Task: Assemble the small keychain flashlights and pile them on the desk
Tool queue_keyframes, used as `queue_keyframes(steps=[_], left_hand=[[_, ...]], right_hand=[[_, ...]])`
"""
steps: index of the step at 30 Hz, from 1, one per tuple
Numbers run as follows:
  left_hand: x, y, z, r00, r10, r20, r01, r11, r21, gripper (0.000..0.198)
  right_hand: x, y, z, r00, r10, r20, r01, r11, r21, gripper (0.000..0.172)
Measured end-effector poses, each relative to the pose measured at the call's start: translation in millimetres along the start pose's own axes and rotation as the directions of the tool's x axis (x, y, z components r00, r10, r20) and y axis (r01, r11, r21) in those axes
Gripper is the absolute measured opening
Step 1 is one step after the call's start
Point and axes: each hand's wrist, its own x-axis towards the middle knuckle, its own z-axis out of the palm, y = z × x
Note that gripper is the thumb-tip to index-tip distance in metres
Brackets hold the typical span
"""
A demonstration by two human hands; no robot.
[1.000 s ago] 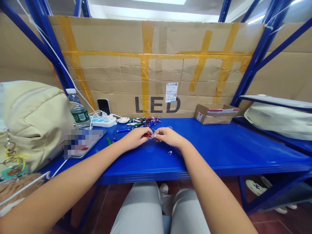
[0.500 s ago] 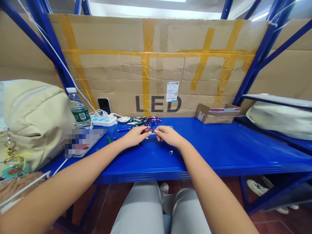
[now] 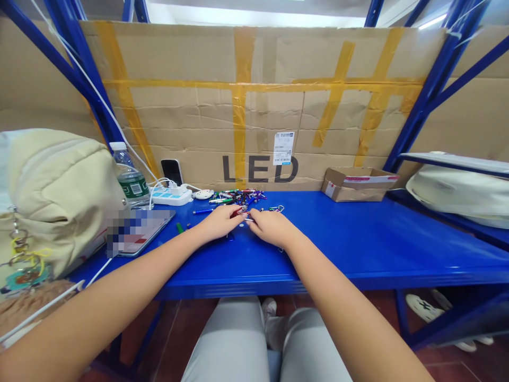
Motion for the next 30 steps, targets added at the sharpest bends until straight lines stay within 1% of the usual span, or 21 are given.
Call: queue_keyframes(steps=[6,10,13,17,20,24,30], left_hand=[[-0.1,0.9,-0.9,1.0,0.02,0.017,-0.02,1.0,-0.005,0.029],[-1.3,1.9,-2.0,0.999,0.026,0.046,-0.024,0.999,-0.042,0.033],[-3.2,2.8,-3.1,0.996,0.037,0.078,-0.033,0.998,-0.06,0.039],[-4.9,2.4,-3.8,0.996,0.045,0.079,-0.047,0.999,0.017,0.041],[-4.6,0.3,-2.9,0.995,0.052,0.087,-0.057,0.997,0.049,0.038],[-3.5,-2.5,-1.7,0.992,0.061,0.111,-0.066,0.997,0.04,0.035],[-2.6,-2.3,-0.6,0.993,0.094,0.07,-0.095,0.995,0.012,0.033]], right_hand=[[-1.2,-3.5,-3.3,1.0,-0.008,0.016,0.01,0.996,-0.087,0.029],[-1.2,-6.0,-5.6,1.0,0.02,-0.002,-0.02,0.988,-0.15,0.028],[-1.4,-3.8,-7.6,0.996,0.075,-0.056,-0.082,0.987,-0.138,0.028],[-1.9,0.6,-8.8,0.981,0.157,-0.114,-0.167,0.982,-0.089,0.032],[-1.7,-0.1,-8.4,0.983,0.15,-0.107,-0.16,0.983,-0.087,0.03],[-1.4,-3.3,-7.4,0.987,0.129,-0.094,-0.14,0.983,-0.118,0.028],[-1.2,-4.4,-7.6,0.986,0.149,-0.078,-0.158,0.979,-0.127,0.029]])
